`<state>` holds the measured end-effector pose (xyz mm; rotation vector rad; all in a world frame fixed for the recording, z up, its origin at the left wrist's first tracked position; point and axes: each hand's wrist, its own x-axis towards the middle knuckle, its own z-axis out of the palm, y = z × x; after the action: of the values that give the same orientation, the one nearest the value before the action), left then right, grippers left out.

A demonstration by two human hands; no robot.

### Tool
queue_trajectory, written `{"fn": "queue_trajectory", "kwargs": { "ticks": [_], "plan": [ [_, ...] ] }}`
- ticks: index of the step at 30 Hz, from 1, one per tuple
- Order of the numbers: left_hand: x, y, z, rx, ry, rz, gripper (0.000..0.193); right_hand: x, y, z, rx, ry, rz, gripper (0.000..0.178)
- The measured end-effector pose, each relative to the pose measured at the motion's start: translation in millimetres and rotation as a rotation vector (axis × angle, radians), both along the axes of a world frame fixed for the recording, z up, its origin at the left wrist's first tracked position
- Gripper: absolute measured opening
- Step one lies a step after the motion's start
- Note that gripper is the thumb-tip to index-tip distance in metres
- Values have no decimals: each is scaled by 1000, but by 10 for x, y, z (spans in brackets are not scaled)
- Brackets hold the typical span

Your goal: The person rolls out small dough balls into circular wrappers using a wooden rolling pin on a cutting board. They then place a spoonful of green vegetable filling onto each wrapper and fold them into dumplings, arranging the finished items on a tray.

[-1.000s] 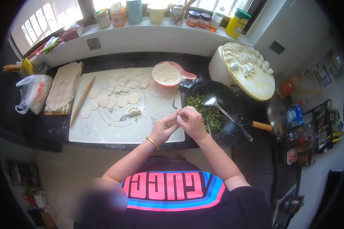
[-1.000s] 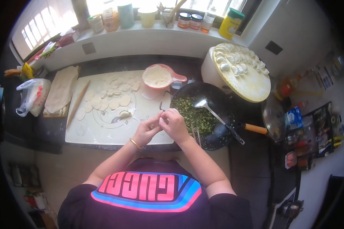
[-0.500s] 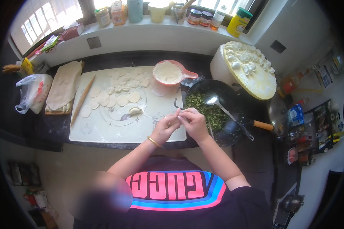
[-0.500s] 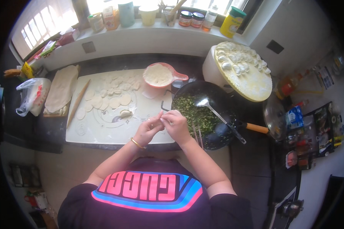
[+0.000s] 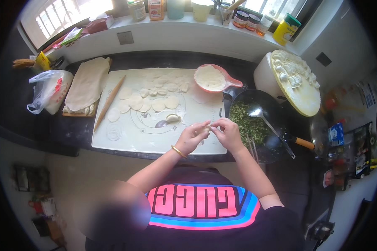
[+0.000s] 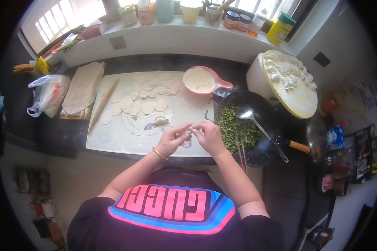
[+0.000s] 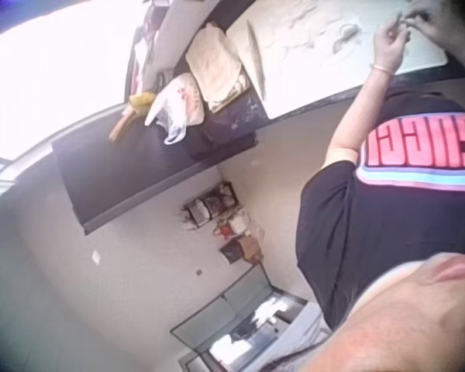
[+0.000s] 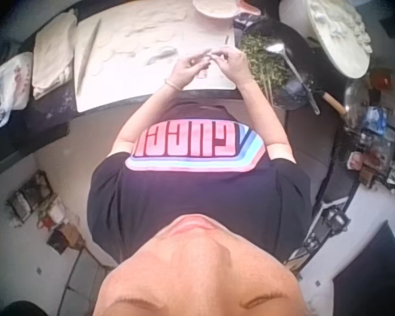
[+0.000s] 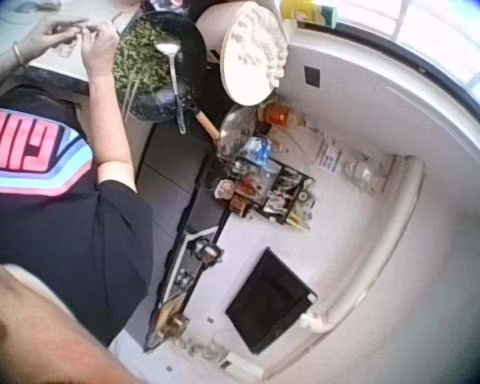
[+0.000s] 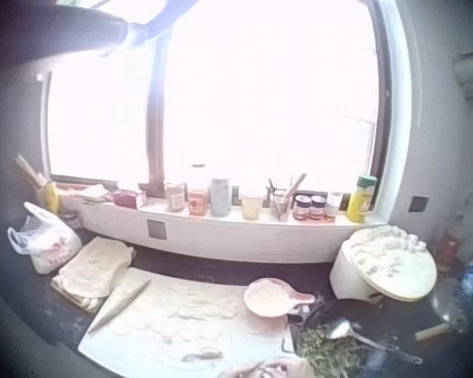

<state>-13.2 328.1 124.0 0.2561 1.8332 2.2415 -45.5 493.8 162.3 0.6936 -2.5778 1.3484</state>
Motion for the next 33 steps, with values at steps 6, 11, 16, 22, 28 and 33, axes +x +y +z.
{"fn": "queue_trajectory", "kwargs": {
  "ticks": [6, 11, 16, 22, 28, 33],
  "plan": [
    [-1, -230, -206, -109, 120, 39, 45, 29, -408, -153, -7, -135, -63, 10],
    [22, -507, -280, -37, -196, -36, 45, 33, -524, -487, 4, -293, -83, 11],
    [-29, -673, -444, -20, -283, -40, 46, -3, -836, -794, -54, -279, -149, 14],
    [-545, -1135, -709, -321, -242, -73, 34, -72, -841, -1041, 27, -506, -259, 17],
    [-1569, -1023, -890, -789, 286, -301, 27, 6, -399, -1669, 385, 7, -285, 28],
    [-1868, -738, -1133, -1027, 392, -367, 29, 69, -302, -1677, 405, 87, -257, 34]
  ]
}}
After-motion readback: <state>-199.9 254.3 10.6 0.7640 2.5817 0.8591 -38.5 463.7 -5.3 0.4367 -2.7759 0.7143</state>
